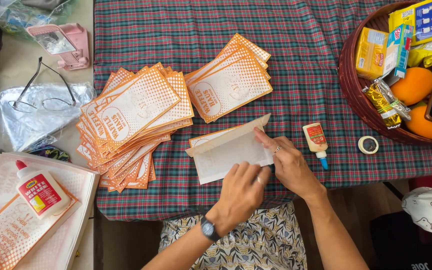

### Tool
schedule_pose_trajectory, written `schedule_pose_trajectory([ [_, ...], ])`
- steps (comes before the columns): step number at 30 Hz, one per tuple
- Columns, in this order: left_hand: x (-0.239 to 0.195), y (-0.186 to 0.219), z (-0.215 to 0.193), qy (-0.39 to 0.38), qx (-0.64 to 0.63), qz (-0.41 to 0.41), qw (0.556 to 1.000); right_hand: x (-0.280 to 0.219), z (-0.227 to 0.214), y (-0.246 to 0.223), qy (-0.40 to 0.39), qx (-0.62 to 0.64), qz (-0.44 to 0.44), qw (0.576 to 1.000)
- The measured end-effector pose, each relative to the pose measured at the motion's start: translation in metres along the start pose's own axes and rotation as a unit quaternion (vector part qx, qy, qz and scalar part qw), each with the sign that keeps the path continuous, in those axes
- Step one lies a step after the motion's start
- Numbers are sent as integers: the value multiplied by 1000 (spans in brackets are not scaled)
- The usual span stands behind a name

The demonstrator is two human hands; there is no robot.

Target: Manually applying glue and folding paper bags to assemble them.

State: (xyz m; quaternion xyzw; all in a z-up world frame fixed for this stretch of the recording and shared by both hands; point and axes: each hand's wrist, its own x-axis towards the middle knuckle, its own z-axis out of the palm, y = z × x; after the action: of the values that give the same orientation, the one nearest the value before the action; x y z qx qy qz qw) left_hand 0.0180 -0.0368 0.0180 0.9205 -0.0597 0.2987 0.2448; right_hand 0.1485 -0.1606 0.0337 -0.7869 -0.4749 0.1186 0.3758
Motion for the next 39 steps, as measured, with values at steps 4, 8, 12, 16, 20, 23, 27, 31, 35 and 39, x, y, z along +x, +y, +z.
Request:
schedule_pose_trajectory([
  [4, 11, -32, 30, 12, 2, -108, 994, -8, 4, 3, 93, -8, 20, 995],
  [8, 15, -49, 25, -94, 101, -91, 986, -20, 12, 16, 123, -61, 66, 988],
  [12, 39, -54, 22, -126, -10, -189, 974, -19, 13, 17, 131, -43, 109, 984],
  [16, 40, -45, 21, -161, -11, -226, 961, -15, 4, 19, 126, -9, 127, 984],
  [20, 45, -39, 24, -163, -2, -262, 951, -17, 4, 19, 146, 32, 148, 978],
  [23, 56, -32, 15, -180, -34, -315, 931, -19, 6, 20, 165, 41, 146, 974],
  [27, 62, -28, 10, -162, -48, -335, 927, -19, 3, 18, 164, 39, 141, 976],
  [31, 63, -27, 9, -170, -44, -334, 926, -16, 4, 14, 172, 34, 132, 976],
  [35, 61, -27, 6, -163, -55, -335, 926, -16, 6, 14, 158, 10, 143, 977],
  [39, 60, -28, 7, -153, -59, -340, 926, -15, 4, 15, 153, 13, 155, 976],
])
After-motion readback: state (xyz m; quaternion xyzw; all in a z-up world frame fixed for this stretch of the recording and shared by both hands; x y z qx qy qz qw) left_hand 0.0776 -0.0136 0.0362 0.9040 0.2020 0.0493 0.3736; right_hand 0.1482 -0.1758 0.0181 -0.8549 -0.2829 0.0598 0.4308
